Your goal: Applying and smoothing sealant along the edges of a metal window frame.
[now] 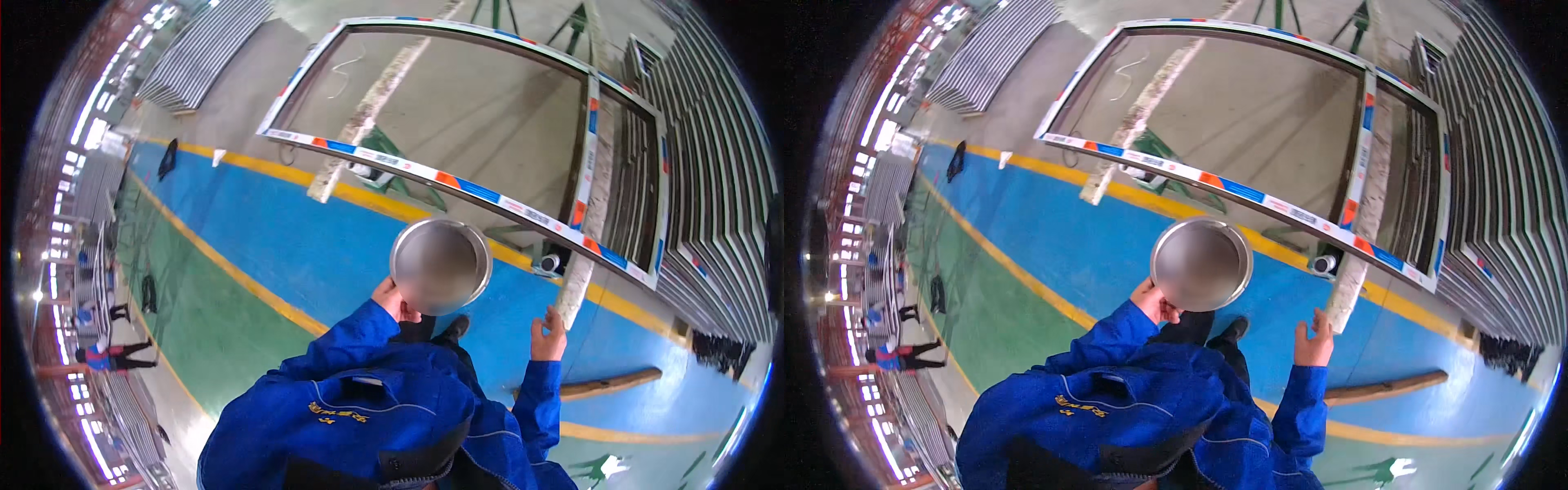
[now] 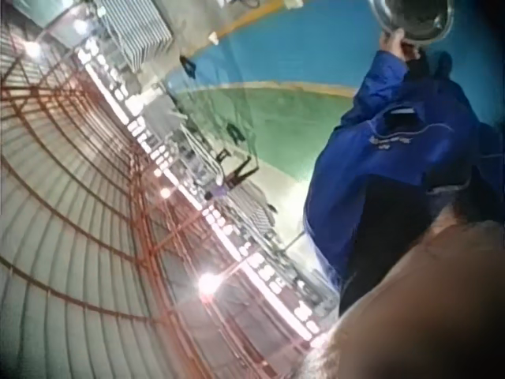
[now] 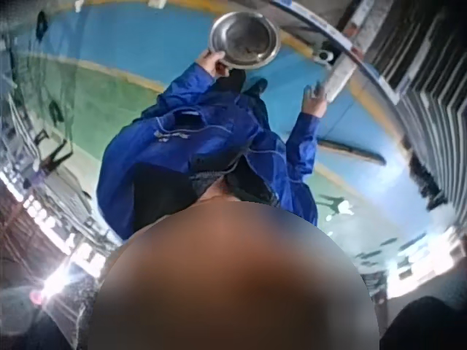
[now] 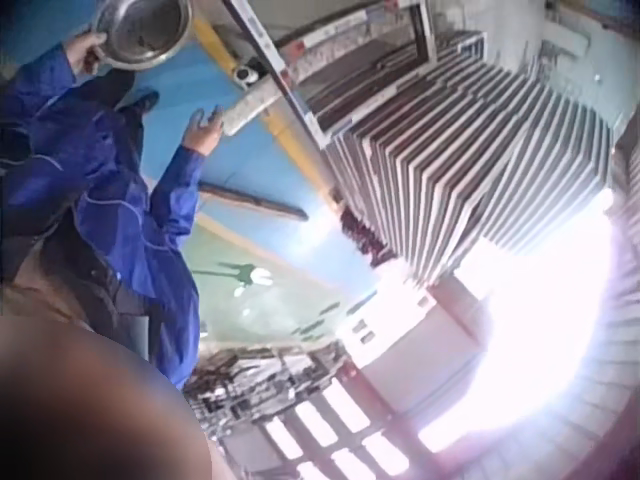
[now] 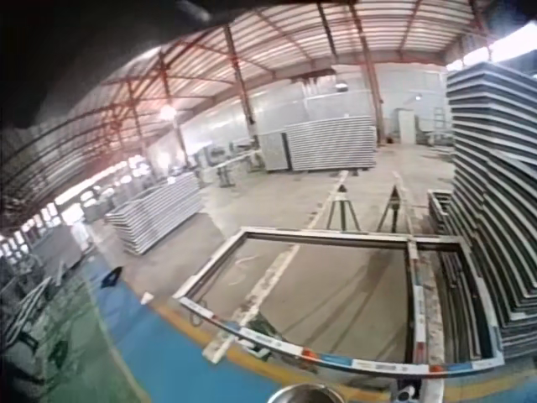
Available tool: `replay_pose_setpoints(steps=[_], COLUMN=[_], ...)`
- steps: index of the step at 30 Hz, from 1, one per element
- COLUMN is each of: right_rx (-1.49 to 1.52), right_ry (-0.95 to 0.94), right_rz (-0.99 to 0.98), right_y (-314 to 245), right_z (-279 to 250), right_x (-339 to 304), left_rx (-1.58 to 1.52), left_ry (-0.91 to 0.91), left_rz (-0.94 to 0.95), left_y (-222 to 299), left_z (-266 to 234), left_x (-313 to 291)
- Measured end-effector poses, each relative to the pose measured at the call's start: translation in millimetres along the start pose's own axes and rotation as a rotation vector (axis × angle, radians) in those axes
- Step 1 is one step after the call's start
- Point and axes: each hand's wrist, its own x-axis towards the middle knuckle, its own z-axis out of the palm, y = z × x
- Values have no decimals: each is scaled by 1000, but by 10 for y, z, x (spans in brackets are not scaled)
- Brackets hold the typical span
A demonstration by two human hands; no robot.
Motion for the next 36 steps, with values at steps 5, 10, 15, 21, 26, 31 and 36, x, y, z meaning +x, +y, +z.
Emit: replay_pose_setpoints(steps=[5,10,15,21,26,31,36], right_rx=[444,760,671,638,662,684,633], right_ry=[-359,-663,-822,-676,-548,-487,-561], right_rz=[190,486,529,702,778,822,891], right_y=[-416,-1129,-1359,-1666,-1521,-1174,-610], right_z=[374,784,1203,1566,1999,2633,3655], right_x=[-92,-228,-288,-308,-161,94,459], left_rx=[-29,-51,-3,78,81,221,920], left_ry=[24,35,55,-63,-165,179,516], left_rz=[-8,0,29,111,-35,-198,81], left_y=[-112,-106,-86,69,300,41,-936], left_z=[-270,-444,-664,-970,-1250,-2041,-3014], left_x=[-97,-144,-66,205,577,1100,1135])
